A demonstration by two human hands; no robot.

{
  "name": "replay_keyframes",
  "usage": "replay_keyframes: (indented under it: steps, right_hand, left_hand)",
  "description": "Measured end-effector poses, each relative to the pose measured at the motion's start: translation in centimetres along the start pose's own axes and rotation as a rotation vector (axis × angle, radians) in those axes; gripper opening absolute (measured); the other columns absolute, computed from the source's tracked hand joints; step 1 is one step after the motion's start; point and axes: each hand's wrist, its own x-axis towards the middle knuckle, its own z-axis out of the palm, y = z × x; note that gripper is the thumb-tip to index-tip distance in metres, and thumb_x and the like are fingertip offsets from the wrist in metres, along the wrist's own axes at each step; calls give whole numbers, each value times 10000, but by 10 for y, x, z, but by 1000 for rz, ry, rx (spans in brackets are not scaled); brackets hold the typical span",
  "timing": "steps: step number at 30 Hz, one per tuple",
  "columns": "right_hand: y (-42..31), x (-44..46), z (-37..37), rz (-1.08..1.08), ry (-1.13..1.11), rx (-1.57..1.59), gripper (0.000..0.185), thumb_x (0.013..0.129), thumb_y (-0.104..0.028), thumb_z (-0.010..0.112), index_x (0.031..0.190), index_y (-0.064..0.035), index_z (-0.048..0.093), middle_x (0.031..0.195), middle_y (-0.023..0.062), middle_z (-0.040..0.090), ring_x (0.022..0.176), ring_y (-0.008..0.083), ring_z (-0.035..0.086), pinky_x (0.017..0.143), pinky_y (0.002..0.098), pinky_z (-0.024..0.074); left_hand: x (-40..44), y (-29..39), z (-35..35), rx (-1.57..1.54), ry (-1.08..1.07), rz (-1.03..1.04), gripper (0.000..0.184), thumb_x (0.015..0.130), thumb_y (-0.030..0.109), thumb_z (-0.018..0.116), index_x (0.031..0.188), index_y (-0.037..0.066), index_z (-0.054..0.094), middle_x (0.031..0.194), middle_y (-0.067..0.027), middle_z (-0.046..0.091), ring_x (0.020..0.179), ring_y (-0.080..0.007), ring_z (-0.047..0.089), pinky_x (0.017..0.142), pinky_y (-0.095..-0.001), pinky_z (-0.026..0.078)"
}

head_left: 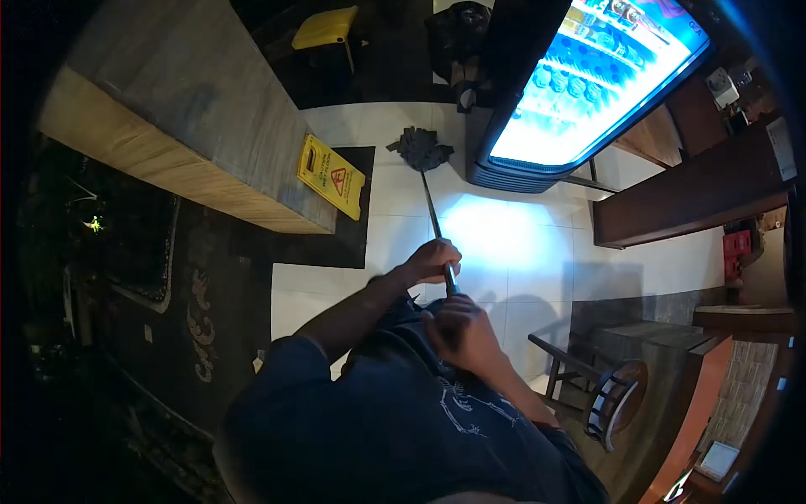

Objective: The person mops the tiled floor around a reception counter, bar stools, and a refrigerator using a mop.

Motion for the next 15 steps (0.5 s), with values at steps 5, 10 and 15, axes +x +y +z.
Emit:
replay_keyframes:
  steps: [5,10,15]
  right_hand:
    - [16,-3,8,-58,-2,29,275,793,-31,727,572,-13,564,572,132,541,593,315,575,677,403,495]
    - [35,24,12,-22,2,7,272,798,-32,709,568,-17,565,573,138,541,600,323,577,695,405,500]
    - [82,59,42,-11,102,-21,284,802,-40,683,552,-9,552,573,153,552,595,345,571,671,423,489]
  left_hand:
    - [4,26,0,432,10,-111,236,690,164,673,610,100,460,612,-86,512,601,-261,546,583,-371,425]
    - [20,-4,-20,-153,90,-149,271,865,174,580,652,109,426,618,-59,432,597,-234,475,648,-348,417]
    - [30,-70,-58,21,48,-150,236,859,182,576,663,102,470,666,-77,477,652,-255,510,648,-374,415]
